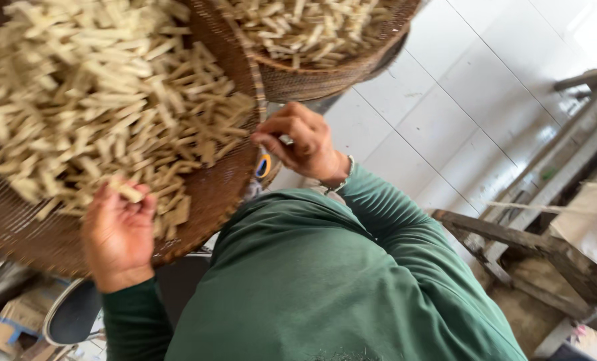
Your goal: The person picks up and breaks apart individual tubular food items from two large baskets, checking the contents of each piece by hand.
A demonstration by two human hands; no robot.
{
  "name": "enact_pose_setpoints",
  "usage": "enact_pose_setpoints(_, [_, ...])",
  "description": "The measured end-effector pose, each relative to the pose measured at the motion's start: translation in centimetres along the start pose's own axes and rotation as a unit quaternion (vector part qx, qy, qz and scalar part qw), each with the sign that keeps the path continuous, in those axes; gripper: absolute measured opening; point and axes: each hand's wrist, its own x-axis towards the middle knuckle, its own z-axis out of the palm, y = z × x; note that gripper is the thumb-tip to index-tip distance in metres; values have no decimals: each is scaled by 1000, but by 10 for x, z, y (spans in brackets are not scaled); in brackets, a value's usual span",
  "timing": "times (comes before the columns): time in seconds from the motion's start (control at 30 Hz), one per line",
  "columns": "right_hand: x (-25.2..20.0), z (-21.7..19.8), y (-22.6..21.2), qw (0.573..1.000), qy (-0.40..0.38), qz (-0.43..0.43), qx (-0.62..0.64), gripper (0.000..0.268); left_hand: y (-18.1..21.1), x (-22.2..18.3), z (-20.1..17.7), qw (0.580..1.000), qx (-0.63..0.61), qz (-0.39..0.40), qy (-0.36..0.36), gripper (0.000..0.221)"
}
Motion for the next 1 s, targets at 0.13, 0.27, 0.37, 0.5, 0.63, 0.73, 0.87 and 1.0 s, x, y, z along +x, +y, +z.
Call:
enact_pose_setpoints(0.13, [-52,-79,71,979,80,126,-138,17,-10,8,3,997,-51,-14,62,19])
enact_pose_setpoints(0.27, [-110,-146,149,938,94,268,-196,5,-45,7,32,950,248,169,85,14])
enact_pose_setpoints(0.37, [-141,-184,193,919,84,347,-165,9,-61,12,48,856,423,249,161,17])
enact_pose_setpoints(0.5, [-135,-204,217,925,45,342,-159,14,-71,14,19,762,526,323,196,25])
enact_pose_setpoints(0.63, [-98,-200,222,967,-16,201,-158,14,-78,2,-3,614,654,351,270,22])
enact_pose_setpoints(0.73, [-67,-186,221,986,-47,130,-94,13,-81,1,8,615,643,357,282,20])
enact_pose_setpoints(0.87, [-41,-159,213,988,-106,86,-74,9,-84,-3,30,634,631,346,281,14])
enact_pose_setpoints(1.0, [-17,-124,207,986,-154,60,-18,7,-81,-5,44,645,629,345,265,18])
